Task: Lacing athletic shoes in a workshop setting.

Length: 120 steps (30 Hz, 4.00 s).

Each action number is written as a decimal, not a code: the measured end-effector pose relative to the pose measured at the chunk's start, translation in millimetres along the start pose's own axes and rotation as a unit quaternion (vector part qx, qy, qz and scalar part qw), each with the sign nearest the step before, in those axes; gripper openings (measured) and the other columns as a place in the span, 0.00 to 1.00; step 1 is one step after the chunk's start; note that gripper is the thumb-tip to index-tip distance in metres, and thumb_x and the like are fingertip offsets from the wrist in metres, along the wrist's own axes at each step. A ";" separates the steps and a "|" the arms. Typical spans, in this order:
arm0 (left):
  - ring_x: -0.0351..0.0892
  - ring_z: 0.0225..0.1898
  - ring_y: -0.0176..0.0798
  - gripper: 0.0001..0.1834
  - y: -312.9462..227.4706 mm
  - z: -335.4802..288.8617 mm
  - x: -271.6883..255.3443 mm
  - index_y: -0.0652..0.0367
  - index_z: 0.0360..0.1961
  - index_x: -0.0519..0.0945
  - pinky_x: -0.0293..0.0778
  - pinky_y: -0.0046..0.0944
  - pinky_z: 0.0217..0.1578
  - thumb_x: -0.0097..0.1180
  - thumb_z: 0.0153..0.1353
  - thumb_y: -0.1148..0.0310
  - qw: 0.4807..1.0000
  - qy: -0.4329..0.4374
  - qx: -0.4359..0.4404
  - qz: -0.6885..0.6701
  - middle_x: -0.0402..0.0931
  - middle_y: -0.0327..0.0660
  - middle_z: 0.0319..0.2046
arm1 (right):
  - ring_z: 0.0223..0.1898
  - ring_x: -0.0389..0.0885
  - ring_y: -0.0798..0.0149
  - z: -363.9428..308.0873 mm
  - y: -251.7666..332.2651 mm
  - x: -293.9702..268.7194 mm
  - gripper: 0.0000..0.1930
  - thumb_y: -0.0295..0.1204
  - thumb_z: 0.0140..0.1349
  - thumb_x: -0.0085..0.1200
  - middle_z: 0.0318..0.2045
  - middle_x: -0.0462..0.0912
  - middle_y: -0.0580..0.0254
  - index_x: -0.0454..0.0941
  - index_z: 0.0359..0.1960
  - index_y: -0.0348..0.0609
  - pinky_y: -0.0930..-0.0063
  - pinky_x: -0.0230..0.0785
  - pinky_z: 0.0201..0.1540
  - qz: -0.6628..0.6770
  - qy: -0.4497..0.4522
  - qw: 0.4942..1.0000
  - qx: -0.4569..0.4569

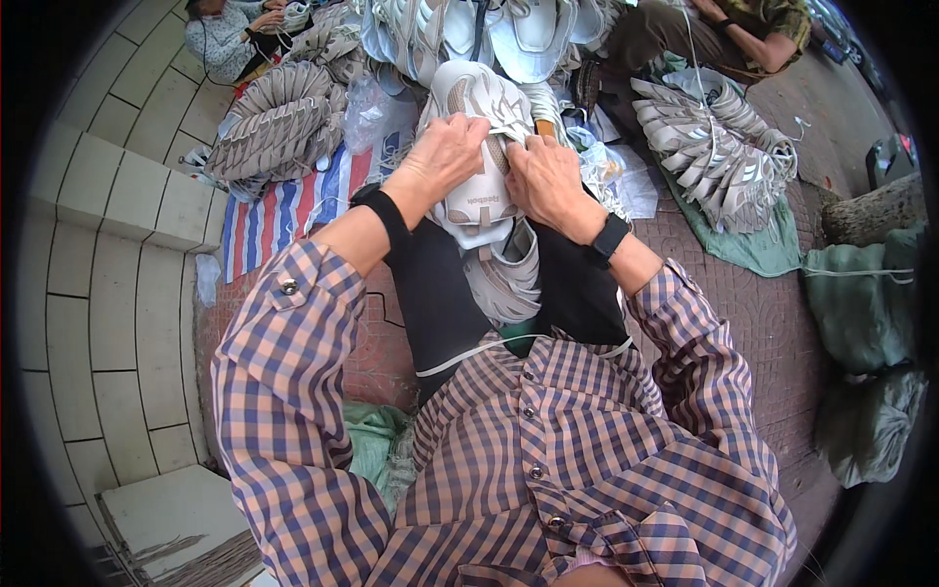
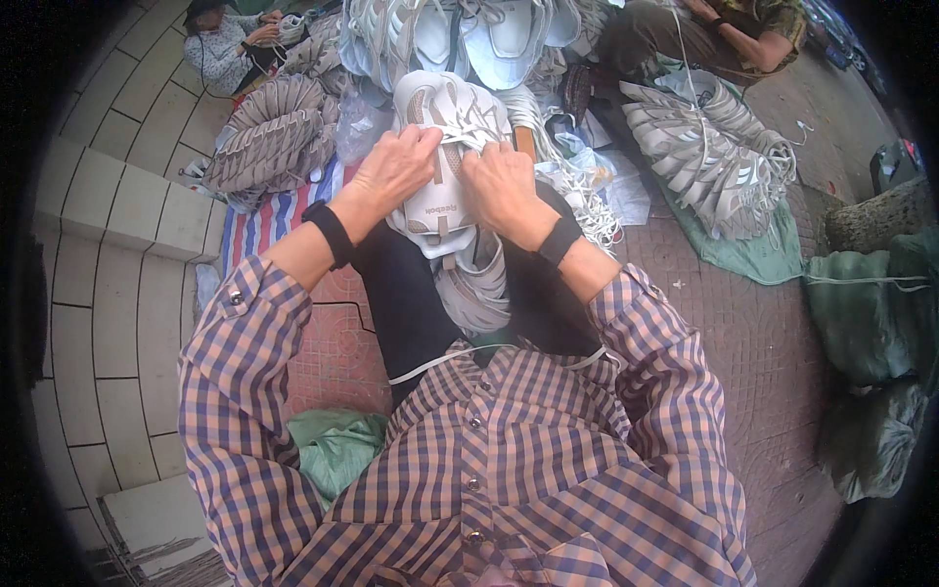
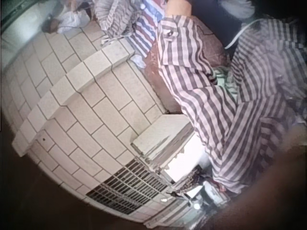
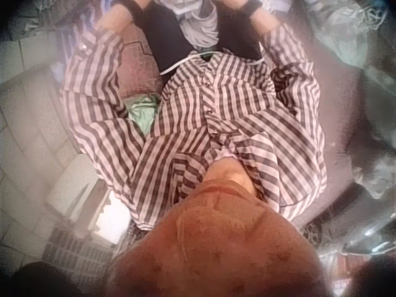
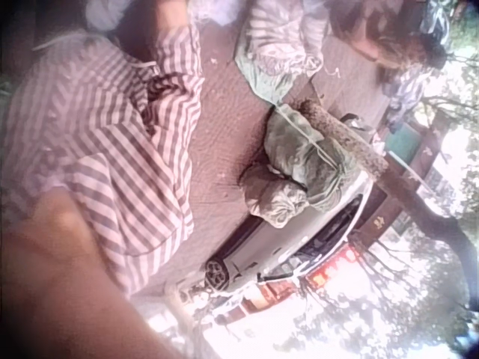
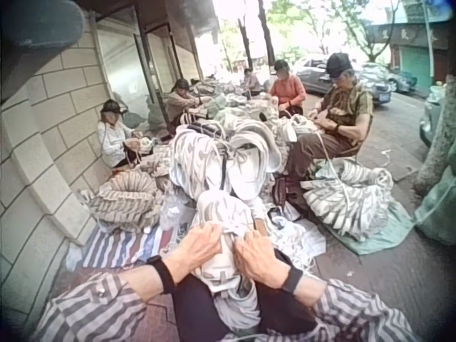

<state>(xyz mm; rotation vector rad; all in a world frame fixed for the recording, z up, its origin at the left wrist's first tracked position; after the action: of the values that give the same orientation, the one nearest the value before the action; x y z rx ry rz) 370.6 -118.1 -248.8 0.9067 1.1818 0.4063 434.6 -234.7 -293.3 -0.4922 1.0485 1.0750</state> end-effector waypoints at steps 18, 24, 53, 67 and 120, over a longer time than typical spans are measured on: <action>0.66 0.21 0.30 0.11 -61.2 -30.6 -39.1 0.52 0.36 0.69 0.61 0.30 0.19 0.49 0.52 0.65 0.991 -0.042 -0.073 -0.103 0.65 0.33 0.25 | 0.24 0.77 0.51 5.7 -7.0 -13.9 0.10 0.34 0.52 0.51 0.19 0.75 0.53 0.73 0.21 0.41 0.60 0.67 0.25 0.069 -0.031 0.997 -0.022; 0.74 0.25 0.41 0.20 -37.1 -33.1 -29.5 0.57 0.45 0.69 0.70 0.38 0.21 0.54 0.48 0.72 0.930 0.013 -0.137 -0.341 0.68 0.41 0.24 | 0.24 0.77 0.50 3.0 -15.5 -13.6 0.08 0.33 0.51 0.52 0.20 0.76 0.53 0.75 0.22 0.41 0.60 0.67 0.26 0.083 -0.014 0.996 -0.015; 0.77 0.23 0.48 0.31 -56.0 -30.4 -13.4 0.65 0.57 0.62 0.74 0.42 0.27 0.55 0.51 0.69 0.865 0.001 -0.288 -0.412 0.73 0.47 0.26 | 0.32 0.74 0.52 -2.6 -12.9 -17.2 0.10 0.32 0.56 0.50 0.28 0.74 0.53 0.74 0.36 0.41 0.62 0.67 0.34 0.076 -0.015 0.995 -0.064; 0.76 0.28 0.59 0.23 -44.6 -7.2 -15.7 0.58 0.53 0.67 0.69 0.53 0.28 0.51 0.56 0.62 0.787 0.020 -0.330 -0.521 0.76 0.55 0.24 | 0.39 0.74 0.51 -3.6 -6.7 -27.3 0.11 0.31 0.49 0.54 0.35 0.72 0.51 0.72 0.33 0.40 0.60 0.68 0.37 0.066 0.067 0.995 -0.042; 0.71 0.33 0.45 0.09 7.9 -28.6 -18.8 0.59 0.31 0.75 0.66 0.40 0.32 0.59 0.46 0.72 0.830 -0.151 -0.408 -0.351 0.69 0.42 0.29 | 0.24 0.78 0.71 -73.5 -21.8 -65.7 0.07 0.23 0.57 0.47 0.26 0.79 0.61 0.78 0.33 0.41 0.76 0.69 0.28 0.497 0.034 0.866 0.043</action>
<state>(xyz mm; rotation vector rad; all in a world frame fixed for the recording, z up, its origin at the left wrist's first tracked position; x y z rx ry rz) 339.0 -115.4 -233.8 -0.2309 0.8336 0.1177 415.1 -331.5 -272.4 0.1441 1.4496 1.9062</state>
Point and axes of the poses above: each hand's wrist, its own z-axis towards the middle knuckle, its own x-axis out of the palm, y = z × x, the point moved 3 cm from there along z, towards the middle knuckle
